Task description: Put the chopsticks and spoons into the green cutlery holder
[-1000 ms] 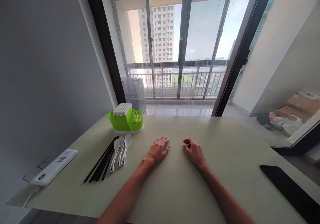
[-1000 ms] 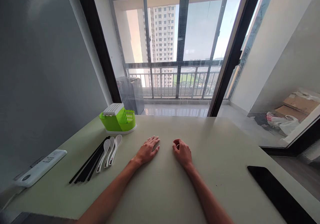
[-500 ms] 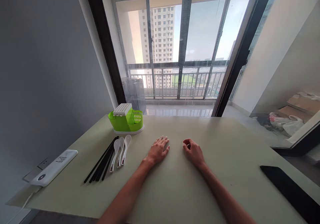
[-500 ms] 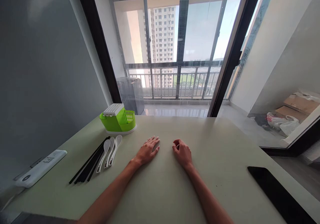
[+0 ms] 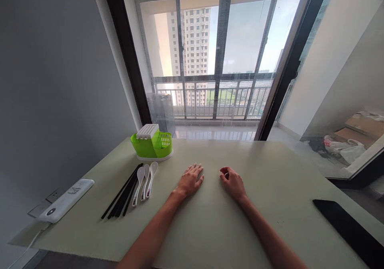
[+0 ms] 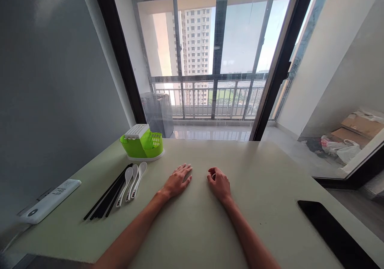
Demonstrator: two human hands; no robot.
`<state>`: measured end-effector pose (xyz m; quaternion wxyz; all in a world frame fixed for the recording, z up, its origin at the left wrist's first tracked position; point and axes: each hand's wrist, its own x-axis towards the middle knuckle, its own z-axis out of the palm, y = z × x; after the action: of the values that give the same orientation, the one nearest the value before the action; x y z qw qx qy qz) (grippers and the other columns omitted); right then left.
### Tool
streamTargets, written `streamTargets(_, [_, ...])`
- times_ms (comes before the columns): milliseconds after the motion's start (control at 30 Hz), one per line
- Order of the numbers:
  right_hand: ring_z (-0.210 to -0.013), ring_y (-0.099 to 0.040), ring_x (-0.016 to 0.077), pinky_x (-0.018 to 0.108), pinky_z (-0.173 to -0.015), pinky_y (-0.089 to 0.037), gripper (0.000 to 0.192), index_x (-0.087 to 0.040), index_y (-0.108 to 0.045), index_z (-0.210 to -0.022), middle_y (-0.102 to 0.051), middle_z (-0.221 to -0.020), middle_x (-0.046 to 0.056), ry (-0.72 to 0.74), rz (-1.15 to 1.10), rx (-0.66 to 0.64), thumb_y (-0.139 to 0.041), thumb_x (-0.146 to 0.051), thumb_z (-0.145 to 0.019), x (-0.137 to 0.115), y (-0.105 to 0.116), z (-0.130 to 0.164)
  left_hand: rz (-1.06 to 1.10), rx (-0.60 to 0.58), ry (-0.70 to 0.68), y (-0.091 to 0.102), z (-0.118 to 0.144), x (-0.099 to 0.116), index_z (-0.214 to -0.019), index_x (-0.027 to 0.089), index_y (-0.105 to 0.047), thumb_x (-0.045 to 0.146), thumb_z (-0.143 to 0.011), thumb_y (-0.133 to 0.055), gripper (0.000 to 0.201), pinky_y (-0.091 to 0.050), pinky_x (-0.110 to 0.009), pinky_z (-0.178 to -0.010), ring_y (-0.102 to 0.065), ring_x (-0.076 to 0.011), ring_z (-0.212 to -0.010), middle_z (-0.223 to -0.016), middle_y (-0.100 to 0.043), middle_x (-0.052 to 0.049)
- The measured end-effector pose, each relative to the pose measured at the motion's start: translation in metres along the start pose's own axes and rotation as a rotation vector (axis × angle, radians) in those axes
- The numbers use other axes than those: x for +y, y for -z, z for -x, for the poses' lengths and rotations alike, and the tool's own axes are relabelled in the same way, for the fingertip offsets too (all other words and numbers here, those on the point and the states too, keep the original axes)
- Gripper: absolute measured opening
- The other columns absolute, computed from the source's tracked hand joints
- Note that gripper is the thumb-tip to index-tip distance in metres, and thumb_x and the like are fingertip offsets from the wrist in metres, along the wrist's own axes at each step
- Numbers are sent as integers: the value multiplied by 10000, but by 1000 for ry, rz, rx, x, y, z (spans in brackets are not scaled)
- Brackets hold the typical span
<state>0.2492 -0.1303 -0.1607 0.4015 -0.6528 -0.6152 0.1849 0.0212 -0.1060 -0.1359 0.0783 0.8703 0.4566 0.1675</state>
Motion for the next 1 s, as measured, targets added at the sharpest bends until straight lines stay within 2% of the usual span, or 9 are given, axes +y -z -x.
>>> streamTargets(667, [-792, -673, 180, 291, -769, -468, 265, -219, -670, -999, -739, -924, 35, 0, 10, 7, -491, -332, -840, 3, -1, -1, -5, -2, -9, -4, 0, -2, -1448, 163, -517, 398, -1018, -416, 501, -236, -409, -1258, -341, -235, -1496, -1580, -440, -87])
streamTargets(1000, [-792, -672, 176, 281, -738, -463, 261, -224, -679, -997, -736, -918, 32, -3, 16, 10, -499, -322, -836, 1, 0, 1, 6, 3, -7, -5, 1, -3, -1441, 181, -524, 398, -1015, -417, 490, -235, -416, -1258, -339, -227, -1497, -1573, -452, -83])
